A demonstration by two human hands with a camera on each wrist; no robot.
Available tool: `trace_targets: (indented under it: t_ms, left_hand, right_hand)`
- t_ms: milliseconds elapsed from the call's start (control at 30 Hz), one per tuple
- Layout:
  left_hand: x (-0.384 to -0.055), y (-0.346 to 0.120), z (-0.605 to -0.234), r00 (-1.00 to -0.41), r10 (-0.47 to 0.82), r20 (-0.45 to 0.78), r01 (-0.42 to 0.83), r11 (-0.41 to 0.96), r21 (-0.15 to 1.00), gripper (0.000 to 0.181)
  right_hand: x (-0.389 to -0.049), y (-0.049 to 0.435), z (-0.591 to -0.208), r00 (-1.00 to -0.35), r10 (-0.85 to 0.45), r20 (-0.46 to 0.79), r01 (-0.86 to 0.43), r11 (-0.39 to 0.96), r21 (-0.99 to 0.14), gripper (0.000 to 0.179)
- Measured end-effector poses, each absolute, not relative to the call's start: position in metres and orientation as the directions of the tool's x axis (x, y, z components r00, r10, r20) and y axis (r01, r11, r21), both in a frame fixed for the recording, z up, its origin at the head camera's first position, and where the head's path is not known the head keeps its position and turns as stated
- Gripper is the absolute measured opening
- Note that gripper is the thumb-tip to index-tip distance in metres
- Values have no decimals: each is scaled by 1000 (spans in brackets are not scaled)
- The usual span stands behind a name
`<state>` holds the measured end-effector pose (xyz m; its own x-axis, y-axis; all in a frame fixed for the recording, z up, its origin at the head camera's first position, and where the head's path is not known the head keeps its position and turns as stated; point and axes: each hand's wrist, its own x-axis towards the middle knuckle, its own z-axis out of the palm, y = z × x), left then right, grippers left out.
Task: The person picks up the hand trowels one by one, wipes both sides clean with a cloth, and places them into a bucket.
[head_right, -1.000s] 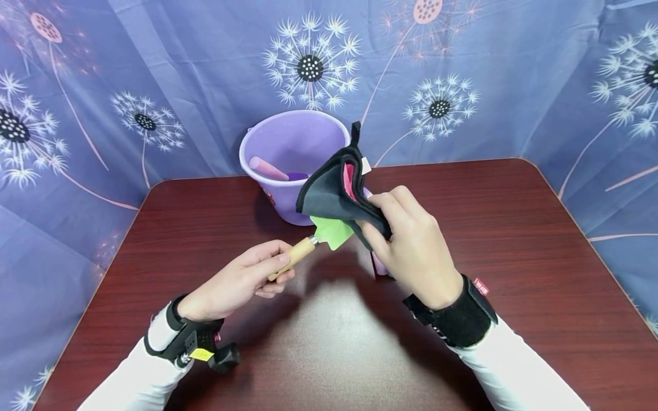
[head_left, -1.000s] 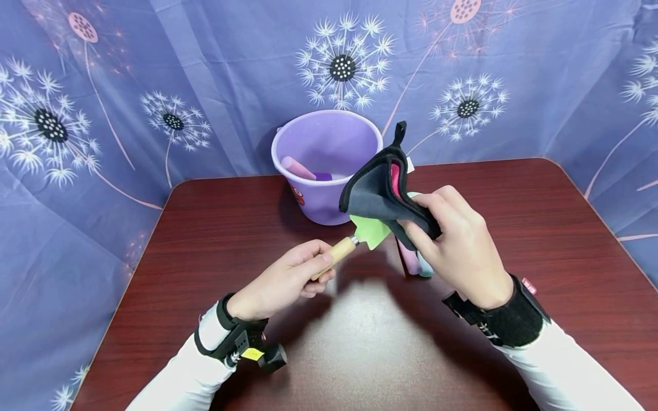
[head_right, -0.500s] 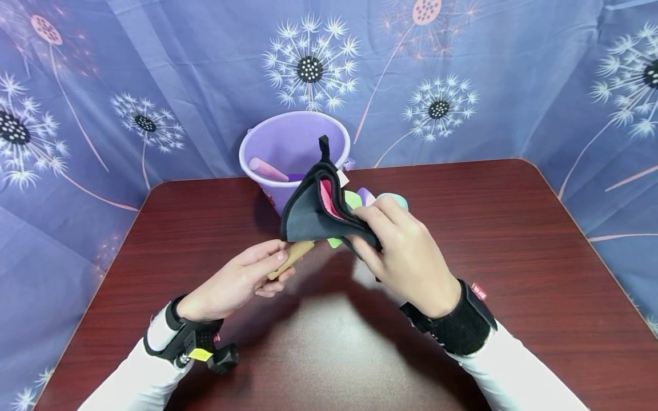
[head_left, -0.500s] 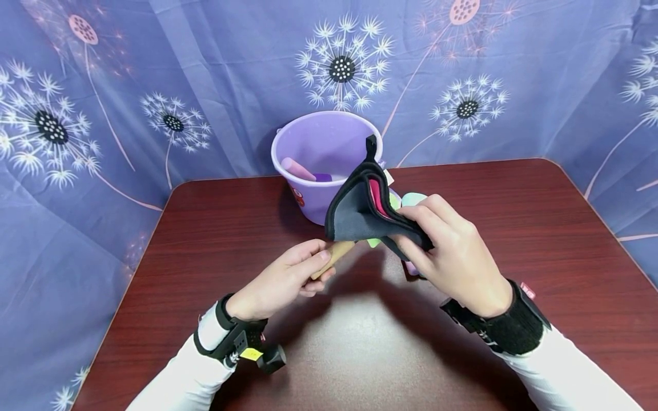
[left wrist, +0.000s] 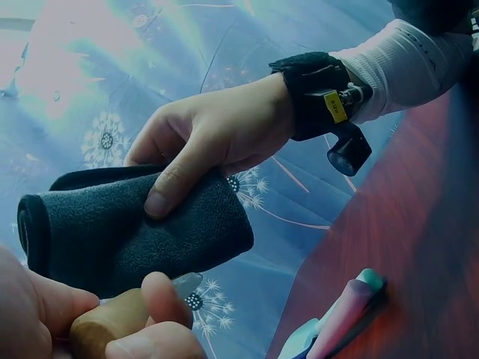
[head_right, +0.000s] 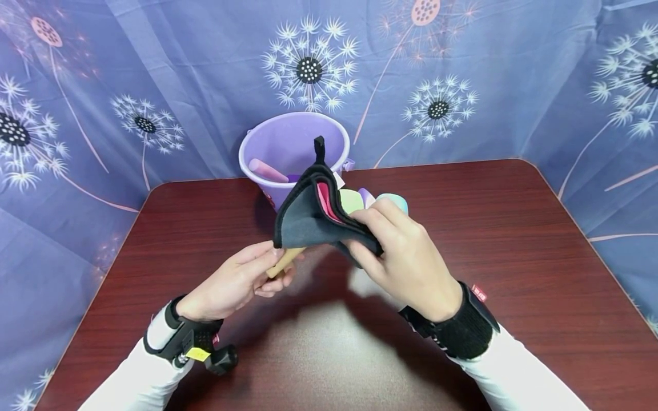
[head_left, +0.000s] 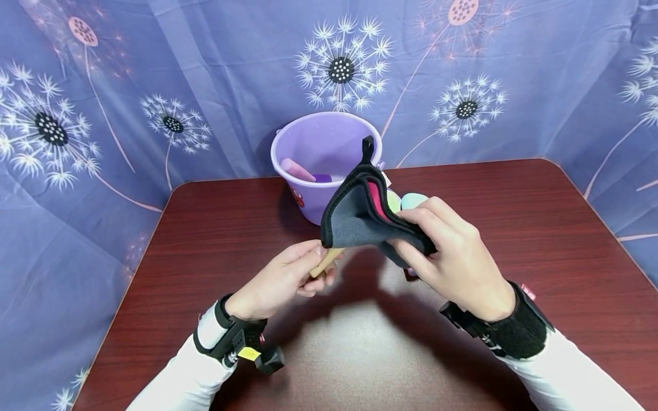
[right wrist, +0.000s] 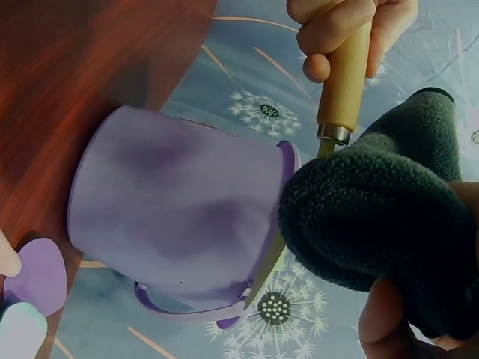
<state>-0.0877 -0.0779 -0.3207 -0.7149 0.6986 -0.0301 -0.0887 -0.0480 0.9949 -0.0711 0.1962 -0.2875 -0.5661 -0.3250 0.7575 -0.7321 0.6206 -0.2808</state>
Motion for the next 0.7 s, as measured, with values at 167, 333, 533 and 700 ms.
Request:
trace_targets:
  t_ms: [167,333,533,700]
  left_hand:
    - [-87,-77,-320,-725,687,-38,-115,-66,991,43]
    - [-87,-77,-320,-730,681,-48,-111,-50,993,41]
    - [-87,-78,-318,-733,678,-57,-85,-9,996,42]
    - [-87,-78,-316,-731,680,-58,-71,8,997,42]
  right_hand:
    - [-71,196,-280,-546,-303,781,-747,599,-289,22]
    - [-77,204,-280,-559,-255,789,-722,617,-313,24]
    - [-90,220,-290,-607,-195,770,-651,678,-341,21]
    - [-97,230,-295,-632,-141,762,-599,713,-365,22]
